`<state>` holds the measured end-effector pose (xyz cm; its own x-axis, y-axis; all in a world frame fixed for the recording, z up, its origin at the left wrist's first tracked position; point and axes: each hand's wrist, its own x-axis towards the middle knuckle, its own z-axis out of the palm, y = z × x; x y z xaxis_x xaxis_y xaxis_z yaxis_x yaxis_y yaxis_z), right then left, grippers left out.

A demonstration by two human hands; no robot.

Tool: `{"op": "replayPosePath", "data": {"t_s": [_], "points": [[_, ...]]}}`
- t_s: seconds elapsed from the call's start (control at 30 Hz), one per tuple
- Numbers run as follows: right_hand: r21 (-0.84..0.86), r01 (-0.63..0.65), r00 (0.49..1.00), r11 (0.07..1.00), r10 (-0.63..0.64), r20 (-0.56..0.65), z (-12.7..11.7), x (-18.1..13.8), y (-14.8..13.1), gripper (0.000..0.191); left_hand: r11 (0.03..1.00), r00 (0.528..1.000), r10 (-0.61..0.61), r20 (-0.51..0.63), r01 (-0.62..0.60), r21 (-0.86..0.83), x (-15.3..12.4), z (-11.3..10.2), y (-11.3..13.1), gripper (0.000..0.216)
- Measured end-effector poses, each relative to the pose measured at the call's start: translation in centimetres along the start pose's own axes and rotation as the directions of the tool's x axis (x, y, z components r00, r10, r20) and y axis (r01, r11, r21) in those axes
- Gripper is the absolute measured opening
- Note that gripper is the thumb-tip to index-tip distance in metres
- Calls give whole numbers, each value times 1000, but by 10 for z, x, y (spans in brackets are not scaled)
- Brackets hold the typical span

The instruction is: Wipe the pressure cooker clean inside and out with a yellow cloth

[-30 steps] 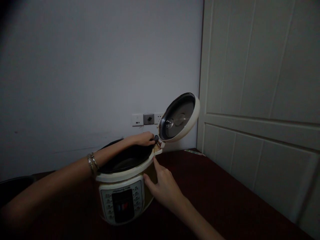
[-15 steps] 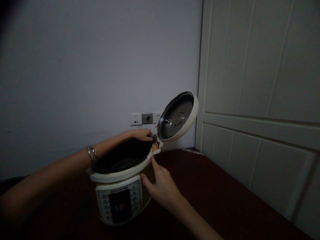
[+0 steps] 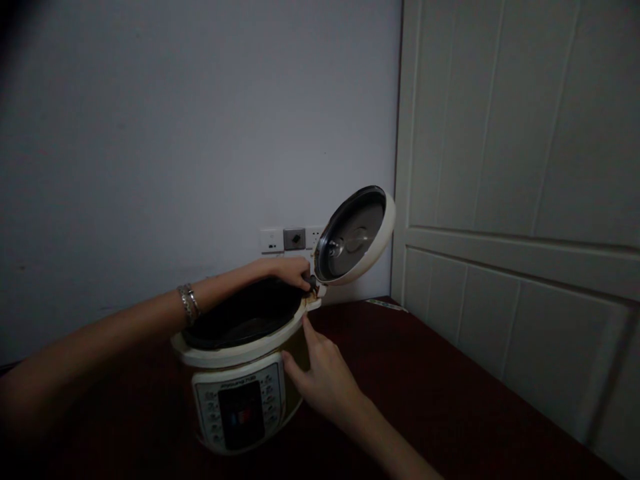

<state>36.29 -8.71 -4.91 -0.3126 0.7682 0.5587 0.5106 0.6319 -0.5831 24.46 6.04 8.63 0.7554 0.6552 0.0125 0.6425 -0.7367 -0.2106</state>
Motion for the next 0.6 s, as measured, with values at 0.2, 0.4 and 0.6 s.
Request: {"op": "replayPosePath", "data": {"t_s": [0.2, 0.4, 0.6], "points": [[35, -15, 1000, 999, 14, 20, -4, 0, -3, 65, 997, 998, 45, 42, -47, 54, -7, -7, 23, 19], [86, 1, 999, 996, -5, 45, -14, 4, -4, 51, 980, 978, 200, 66, -200, 6, -16, -7, 35, 18], [5, -38, 999, 999, 38, 35, -54, 11, -1, 33, 929, 978, 209, -25, -206, -309, -47, -34, 55, 18]]}}
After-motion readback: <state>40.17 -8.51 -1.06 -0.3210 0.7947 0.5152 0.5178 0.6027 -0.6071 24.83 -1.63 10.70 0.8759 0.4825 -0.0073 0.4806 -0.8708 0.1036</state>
